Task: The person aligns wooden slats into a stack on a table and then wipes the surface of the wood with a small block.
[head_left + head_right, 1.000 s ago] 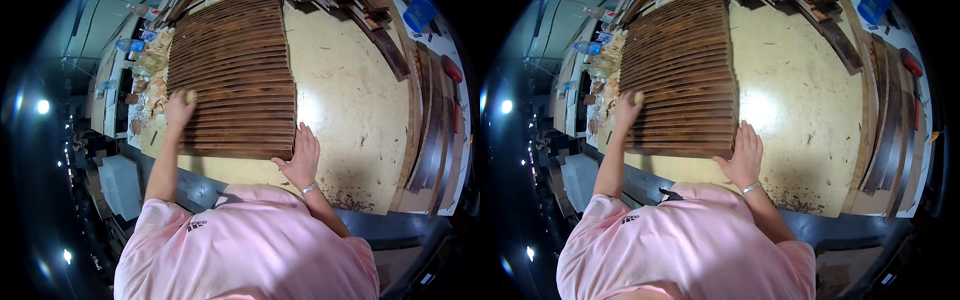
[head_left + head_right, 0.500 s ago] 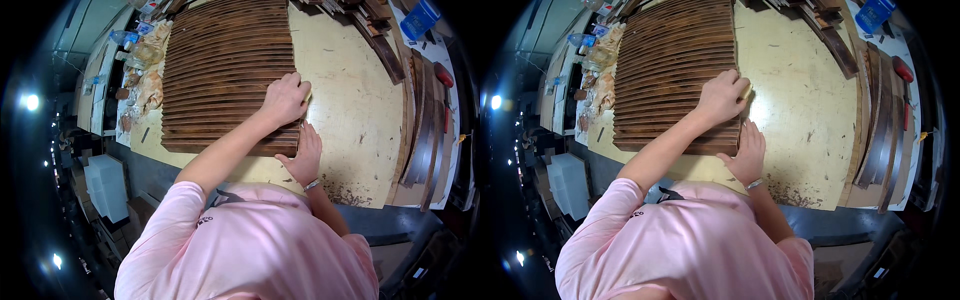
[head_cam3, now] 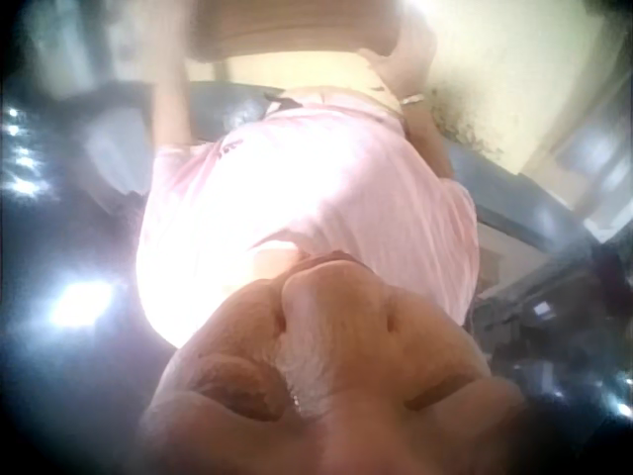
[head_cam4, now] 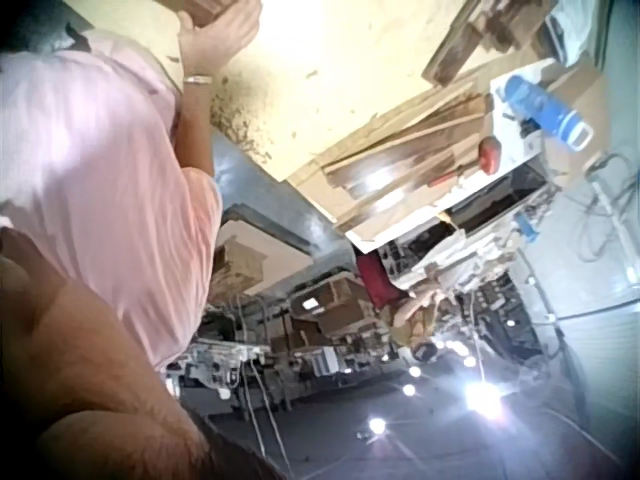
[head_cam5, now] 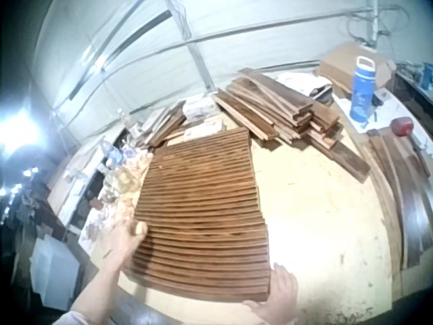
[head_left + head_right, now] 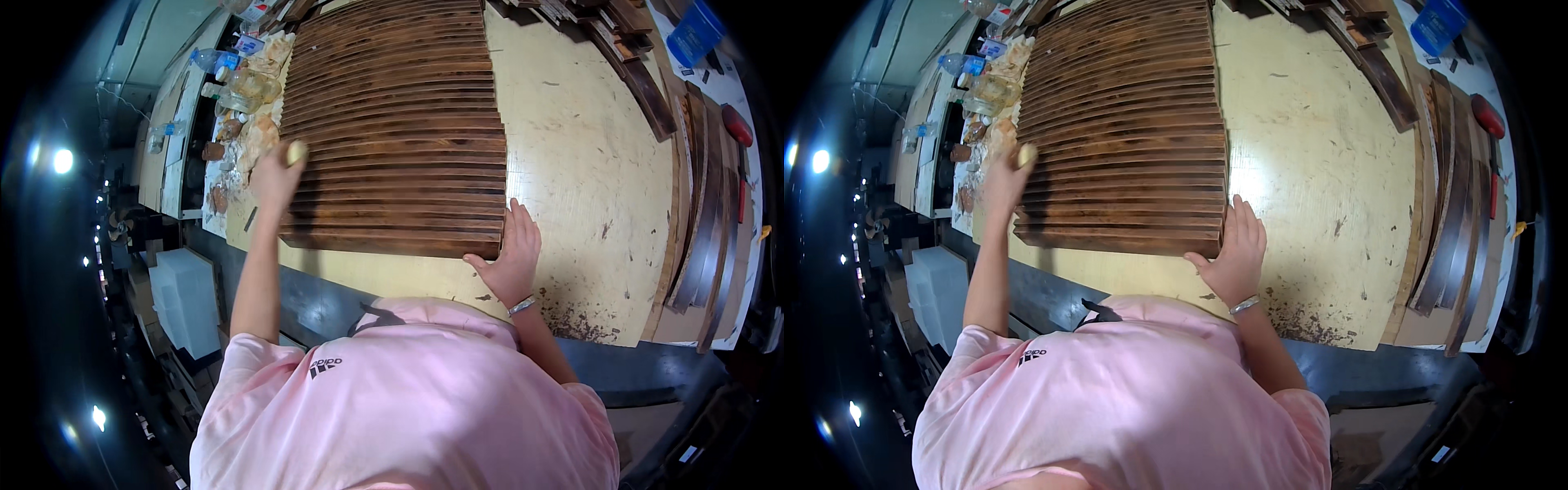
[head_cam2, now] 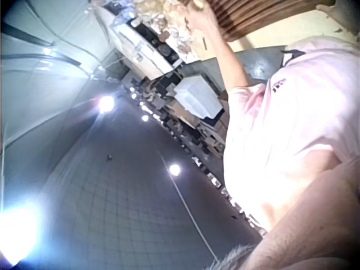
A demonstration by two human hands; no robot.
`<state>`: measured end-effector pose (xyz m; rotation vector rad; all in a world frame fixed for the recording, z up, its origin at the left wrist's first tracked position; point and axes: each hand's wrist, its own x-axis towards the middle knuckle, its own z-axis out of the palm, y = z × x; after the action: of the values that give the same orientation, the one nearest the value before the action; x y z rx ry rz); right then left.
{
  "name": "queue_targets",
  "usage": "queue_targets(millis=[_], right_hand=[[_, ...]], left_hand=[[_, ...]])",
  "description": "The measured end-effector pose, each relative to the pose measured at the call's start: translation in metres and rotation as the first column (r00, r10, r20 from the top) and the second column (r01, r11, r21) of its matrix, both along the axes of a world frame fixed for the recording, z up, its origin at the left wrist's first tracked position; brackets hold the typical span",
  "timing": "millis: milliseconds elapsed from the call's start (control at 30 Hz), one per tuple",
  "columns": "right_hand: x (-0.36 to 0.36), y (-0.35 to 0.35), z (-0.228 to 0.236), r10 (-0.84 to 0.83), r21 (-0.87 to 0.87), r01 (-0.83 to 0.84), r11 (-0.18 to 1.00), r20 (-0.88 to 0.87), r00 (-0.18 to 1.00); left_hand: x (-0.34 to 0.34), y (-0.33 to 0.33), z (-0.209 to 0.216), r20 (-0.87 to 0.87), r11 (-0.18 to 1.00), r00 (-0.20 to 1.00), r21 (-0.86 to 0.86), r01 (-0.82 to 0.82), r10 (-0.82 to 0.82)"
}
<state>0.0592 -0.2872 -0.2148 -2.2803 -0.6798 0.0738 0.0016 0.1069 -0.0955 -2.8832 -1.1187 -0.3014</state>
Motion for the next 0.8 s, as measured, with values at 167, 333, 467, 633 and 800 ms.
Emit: queue_targets(millis=[167,333,467,633,800], right_hand=[[0.0,-0.003,-0.003,0.04,0.01,-0.04,0.999,0.031,0.999],[0.002,-0.003,-0.005,0.033,0.007,-0.033,0.999,0.036,0.999],[0.0,-0.001,-0.002,0.009,0.031,-0.01,0.999,0.033,0.999],[-0.001,0.001,-0.002,0.001,0.021,-0.001,1.0,0.027,1.0],[0.001,-0.003,-0.002,0.004,0.036,-0.005,0.999,0.025,1.0]], left_hand=[[0.092,-0.167,-0.016,0.317,0.733,0.732,-0.143,0.665,-0.603],[0.11,-0.214,-0.043,0.156,0.551,0.578,-0.187,0.814,-0.801],[0.08,-0.152,-0.027,-0.004,0.784,0.789,-0.12,0.609,-0.614],[0.103,-0.216,-0.029,0.259,0.573,0.576,-0.097,0.814,-0.775],[0.084,-0.196,-0.032,0.102,0.612,0.634,-0.181,0.769,-0.767]])
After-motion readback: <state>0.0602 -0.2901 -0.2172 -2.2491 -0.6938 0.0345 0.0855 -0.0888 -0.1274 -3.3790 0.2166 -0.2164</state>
